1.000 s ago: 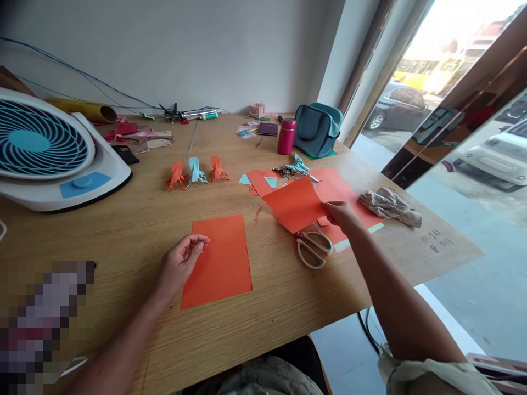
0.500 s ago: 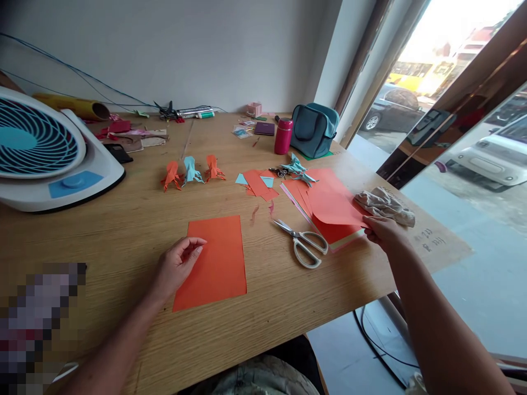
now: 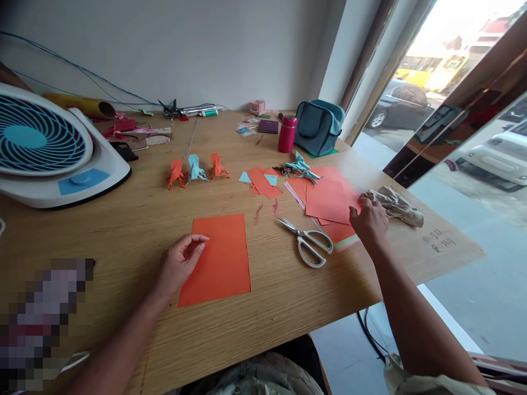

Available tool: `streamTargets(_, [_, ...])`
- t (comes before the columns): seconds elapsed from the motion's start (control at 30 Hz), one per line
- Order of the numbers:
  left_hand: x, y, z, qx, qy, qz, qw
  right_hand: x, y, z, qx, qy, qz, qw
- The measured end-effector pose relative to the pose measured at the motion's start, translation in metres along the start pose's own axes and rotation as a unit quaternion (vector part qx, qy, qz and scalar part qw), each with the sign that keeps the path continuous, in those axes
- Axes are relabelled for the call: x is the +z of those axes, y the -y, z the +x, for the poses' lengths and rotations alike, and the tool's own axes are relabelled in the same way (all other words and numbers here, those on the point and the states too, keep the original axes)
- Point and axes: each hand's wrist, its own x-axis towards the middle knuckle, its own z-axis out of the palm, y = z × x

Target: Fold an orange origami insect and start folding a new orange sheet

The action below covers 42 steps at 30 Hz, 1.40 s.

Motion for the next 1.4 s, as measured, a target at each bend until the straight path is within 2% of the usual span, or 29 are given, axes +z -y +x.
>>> streamTargets(0.07, [-0.001,-0.003,0.000,0.011,-0.008,0.018,1.000,0.004,0.010,-0.023,-0.070,0.028,-0.012,0.997])
streamTargets(0.13, [-0.002,-0.005,0.000,0.024,-0.013,0.047,0.999,0.015,0.027,-0.050,-0.143,0.100,0.000,0.985])
streamTargets(0.23, [-0.004,-0.006,0.001,0.057,-0.016,0.089,0.994,0.036,0.067,-0.094,-0.236,0.198,0.025,0.951])
streamTargets(0.3, [-0.005,-0.006,0.001,0.078,-0.010,0.112,0.991,0.048,0.097,-0.122,-0.341,0.261,0.031,0.903])
streamTargets(0.43, [-0.002,-0.003,-0.001,0.086,0.031,0.174,0.981,0.058,0.137,-0.175,-0.462,0.335,0.036,0.820])
streamTargets(0.53, [0.000,-0.004,-0.004,0.065,0.081,0.229,0.968,0.054,0.139,-0.209,-0.536,0.392,0.022,0.748])
streamTargets(0.63, [-0.002,-0.008,-0.003,0.062,0.081,0.244,0.964,0.040,0.126,-0.229,-0.563,0.418,0.030,0.712])
streamTargets(0.73, [-0.009,-0.010,0.001,0.080,0.019,0.220,0.972,0.020,0.104,-0.238,-0.567,0.425,0.043,0.704])
streamTargets(0.83, [-0.014,-0.009,0.005,0.076,-0.008,0.196,0.978,0.002,0.077,-0.247,-0.590,0.409,0.029,0.696])
streamTargets(0.9, [-0.015,-0.010,0.006,0.076,-0.008,0.180,0.981,-0.006,0.058,-0.254,-0.609,0.382,0.014,0.695])
streamTargets(1.03, [-0.011,-0.017,0.005,0.082,0.002,0.167,0.983,-0.010,0.033,-0.264,-0.613,0.322,0.047,0.720])
streamTargets(1.17, [-0.009,-0.019,0.006,0.105,0.028,0.202,0.973,-0.019,0.033,-0.262,-0.580,0.336,0.137,0.730])
streamTargets(1.27, [-0.011,-0.013,0.009,0.110,0.059,0.237,0.963,-0.034,0.039,-0.250,-0.473,0.409,0.223,0.748])
streamTargets(1.33, [-0.015,-0.008,0.012,0.103,0.070,0.244,0.962,-0.042,0.041,-0.238,-0.327,0.437,0.264,0.795])
streamTargets(1.4, [-0.019,-0.005,0.017,0.099,0.071,0.232,0.965,-0.046,0.042,-0.221,-0.158,0.411,0.298,0.847])
